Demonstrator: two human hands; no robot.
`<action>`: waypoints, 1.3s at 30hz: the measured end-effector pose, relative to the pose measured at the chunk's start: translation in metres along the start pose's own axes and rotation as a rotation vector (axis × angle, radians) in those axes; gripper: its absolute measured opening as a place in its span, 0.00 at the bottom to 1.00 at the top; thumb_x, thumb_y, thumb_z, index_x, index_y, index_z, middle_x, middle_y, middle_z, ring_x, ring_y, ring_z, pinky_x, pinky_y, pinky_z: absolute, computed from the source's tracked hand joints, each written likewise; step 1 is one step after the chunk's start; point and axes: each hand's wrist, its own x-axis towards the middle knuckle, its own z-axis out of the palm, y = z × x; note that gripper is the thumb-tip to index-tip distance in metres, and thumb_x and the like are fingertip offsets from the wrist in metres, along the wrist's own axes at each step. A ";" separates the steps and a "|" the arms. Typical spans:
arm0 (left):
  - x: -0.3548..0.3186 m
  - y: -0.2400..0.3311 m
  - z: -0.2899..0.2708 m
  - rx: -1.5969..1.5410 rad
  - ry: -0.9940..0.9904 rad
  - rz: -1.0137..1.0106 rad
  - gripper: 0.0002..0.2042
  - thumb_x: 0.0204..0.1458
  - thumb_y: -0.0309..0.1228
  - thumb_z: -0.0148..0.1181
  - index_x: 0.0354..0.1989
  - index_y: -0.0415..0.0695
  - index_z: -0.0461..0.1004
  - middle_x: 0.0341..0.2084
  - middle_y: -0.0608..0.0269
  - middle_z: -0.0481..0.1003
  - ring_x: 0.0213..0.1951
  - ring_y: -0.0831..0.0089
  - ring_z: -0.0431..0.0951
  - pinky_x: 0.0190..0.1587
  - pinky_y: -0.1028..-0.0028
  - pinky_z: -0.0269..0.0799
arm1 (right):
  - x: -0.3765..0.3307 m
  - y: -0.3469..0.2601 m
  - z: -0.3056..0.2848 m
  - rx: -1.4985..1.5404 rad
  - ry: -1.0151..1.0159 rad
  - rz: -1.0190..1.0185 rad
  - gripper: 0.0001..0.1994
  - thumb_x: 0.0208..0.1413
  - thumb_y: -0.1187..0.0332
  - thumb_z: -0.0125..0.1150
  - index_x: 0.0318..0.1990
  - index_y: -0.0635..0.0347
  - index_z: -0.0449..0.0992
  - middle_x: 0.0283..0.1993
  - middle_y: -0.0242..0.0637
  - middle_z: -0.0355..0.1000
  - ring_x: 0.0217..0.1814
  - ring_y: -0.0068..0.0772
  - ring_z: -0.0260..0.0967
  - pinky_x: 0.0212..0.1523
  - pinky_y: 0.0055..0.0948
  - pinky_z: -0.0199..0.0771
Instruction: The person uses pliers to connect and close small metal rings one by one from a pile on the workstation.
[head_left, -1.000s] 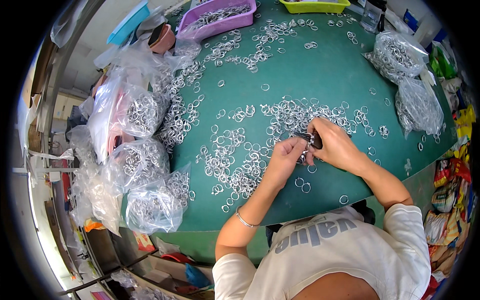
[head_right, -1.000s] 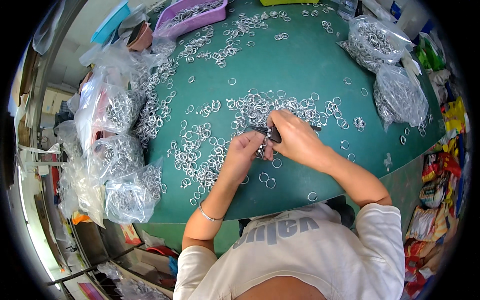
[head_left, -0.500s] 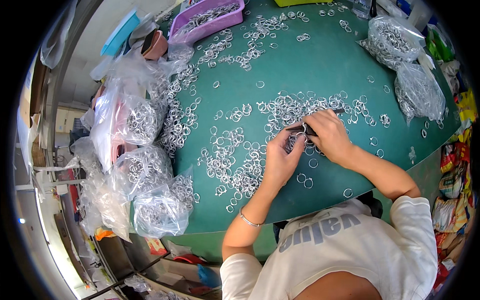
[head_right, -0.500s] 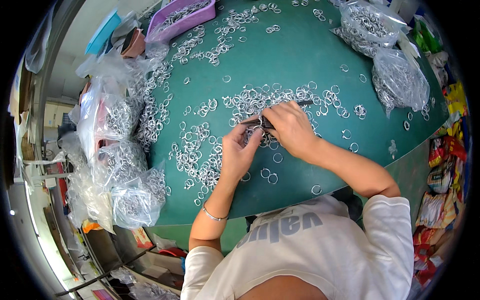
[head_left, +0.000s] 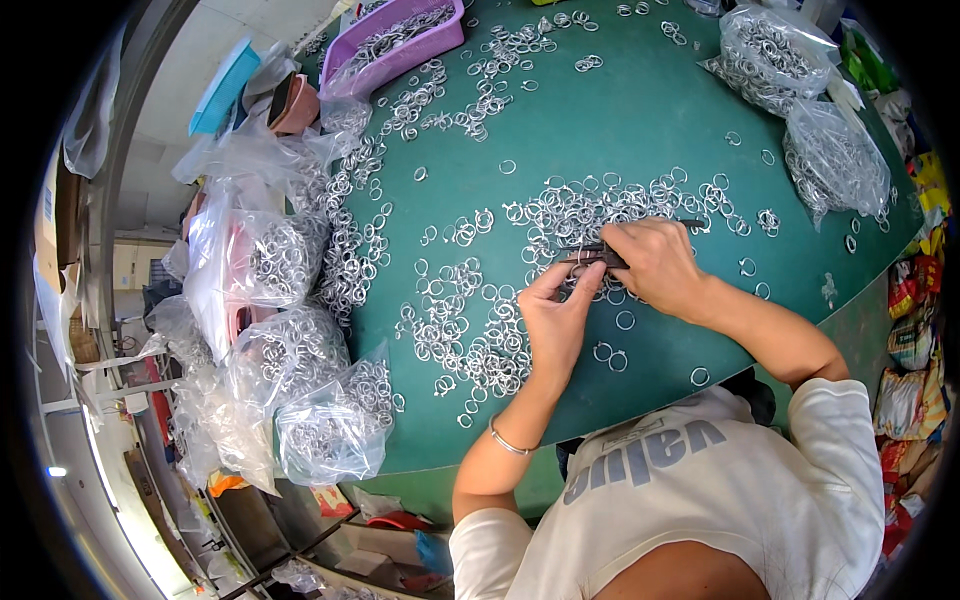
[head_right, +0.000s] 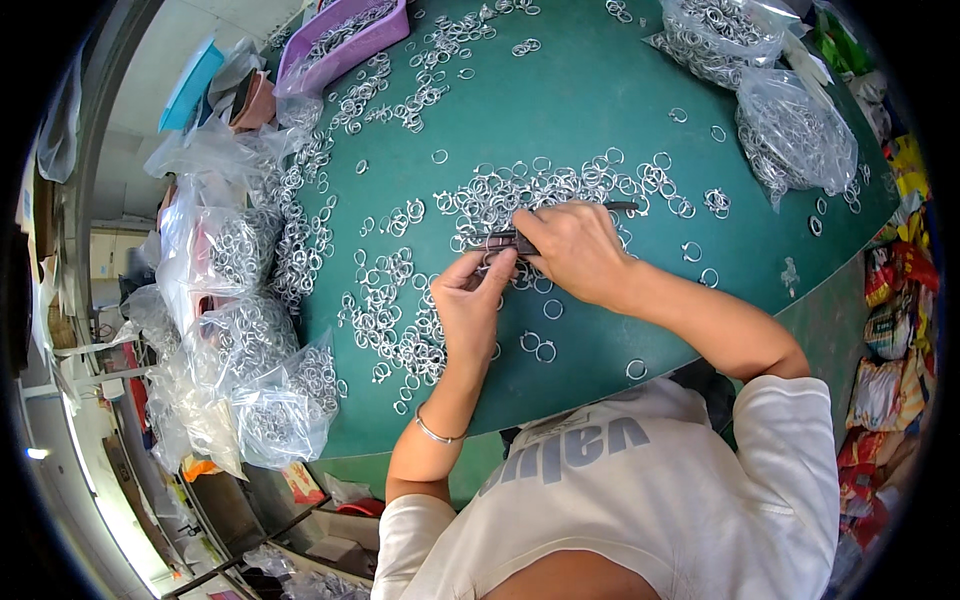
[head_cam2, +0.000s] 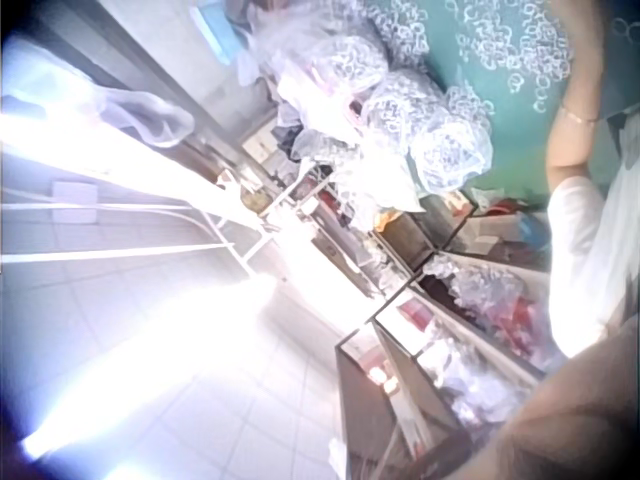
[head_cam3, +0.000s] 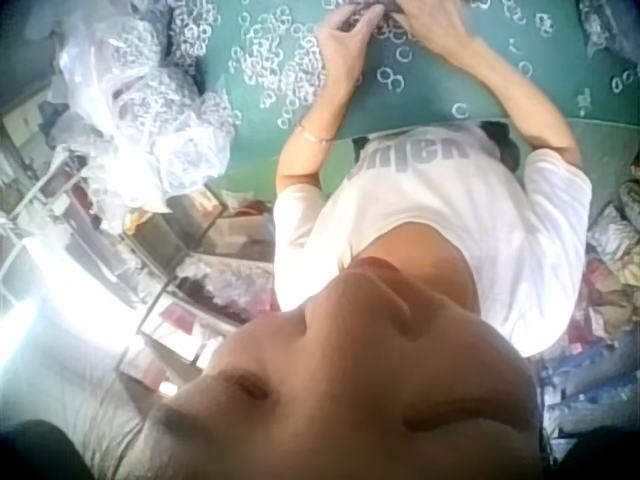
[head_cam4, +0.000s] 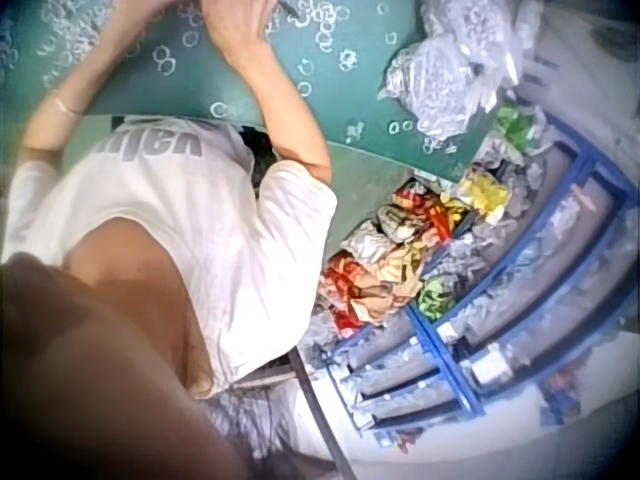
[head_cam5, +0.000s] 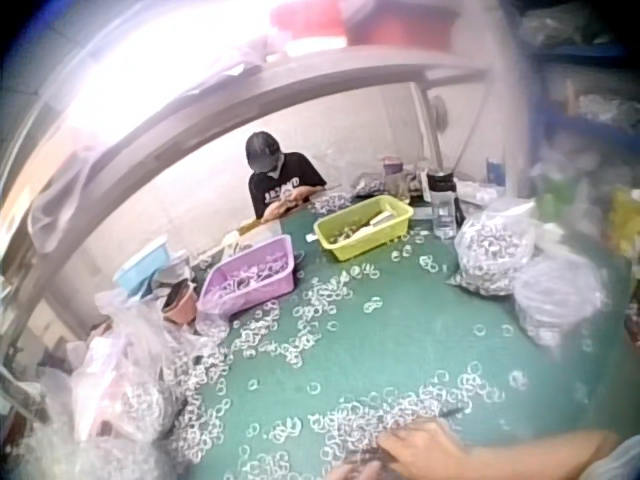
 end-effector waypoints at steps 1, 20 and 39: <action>0.000 -0.001 0.001 -0.042 0.003 0.018 0.08 0.49 0.25 0.58 0.36 0.35 0.74 0.22 0.69 0.73 0.25 0.87 0.67 0.26 0.88 0.60 | 0.000 0.000 0.000 -0.012 0.009 -0.003 0.17 0.31 0.71 0.67 0.30 0.60 0.65 0.20 0.38 0.66 0.24 0.43 0.68 0.24 0.38 0.66; 0.010 -0.010 -0.007 -0.139 -0.167 0.155 0.15 0.43 0.14 0.57 0.42 0.34 0.72 0.41 0.61 0.69 0.41 0.77 0.69 0.43 0.79 0.66 | -0.001 -0.003 -0.006 0.002 -0.089 0.027 0.14 0.32 0.74 0.64 0.29 0.63 0.67 0.23 0.40 0.68 0.32 0.44 0.68 0.27 0.40 0.65; 0.008 -0.010 -0.002 -0.048 -0.185 0.201 0.15 0.45 0.14 0.55 0.43 0.33 0.72 0.39 0.61 0.71 0.40 0.76 0.70 0.44 0.79 0.66 | 0.000 0.006 0.005 -0.017 0.144 -0.060 0.09 0.29 0.81 0.57 0.24 0.66 0.69 0.32 0.42 0.64 0.37 0.42 0.62 0.38 0.33 0.64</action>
